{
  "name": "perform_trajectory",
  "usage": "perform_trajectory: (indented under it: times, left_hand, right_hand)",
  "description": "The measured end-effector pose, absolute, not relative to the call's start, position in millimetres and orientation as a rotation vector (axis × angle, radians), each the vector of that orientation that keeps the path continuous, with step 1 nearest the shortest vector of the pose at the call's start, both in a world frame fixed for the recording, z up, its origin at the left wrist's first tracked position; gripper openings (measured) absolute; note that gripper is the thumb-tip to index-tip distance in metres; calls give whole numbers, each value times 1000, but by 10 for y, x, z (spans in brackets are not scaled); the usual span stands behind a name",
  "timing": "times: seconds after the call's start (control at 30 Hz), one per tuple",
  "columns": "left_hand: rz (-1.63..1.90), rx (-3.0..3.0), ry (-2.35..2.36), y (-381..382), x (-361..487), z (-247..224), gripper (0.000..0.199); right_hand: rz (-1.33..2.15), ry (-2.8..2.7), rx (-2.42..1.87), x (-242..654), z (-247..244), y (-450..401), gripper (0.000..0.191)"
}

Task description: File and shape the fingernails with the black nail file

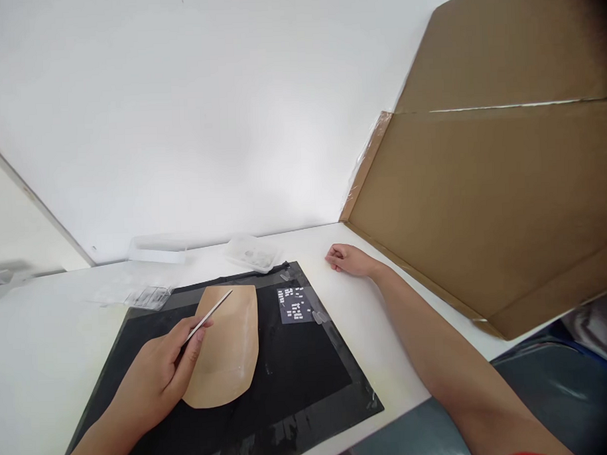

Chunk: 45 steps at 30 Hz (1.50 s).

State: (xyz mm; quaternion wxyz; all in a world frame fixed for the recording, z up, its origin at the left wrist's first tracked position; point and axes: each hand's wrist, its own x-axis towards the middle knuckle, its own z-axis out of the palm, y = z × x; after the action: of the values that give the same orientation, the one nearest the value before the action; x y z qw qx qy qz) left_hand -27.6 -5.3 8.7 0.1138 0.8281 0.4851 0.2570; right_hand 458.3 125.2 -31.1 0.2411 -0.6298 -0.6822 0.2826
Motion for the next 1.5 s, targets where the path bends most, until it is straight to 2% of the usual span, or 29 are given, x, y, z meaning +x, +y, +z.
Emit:
perform_trajectory:
  times: [0.37,0.77,0.97,1.1,1.5]
  left_hand:
    - [752,2397,1436,-40,-283,78,34]
    - [791,2236,1586,-27,-279,46,41]
    - [833,2231,1571,-32,-276,34,42]
    - [841,2234,1557,-34,-284,20,41]
    - [780,2311,1499,-9,-311,-36,36]
  right_hand:
    - [688,-1943,-1743,4554,-270,1231,22]
    - [522,-2023,-1772,4551,-306,1239,19]
    - [199,-1889,-1996,4688,-301,1281,14]
    - [-21,-1623,-2259,5019,-321,1271,19]
    - [66,-1454,-2504,5328,-432,1271,25]
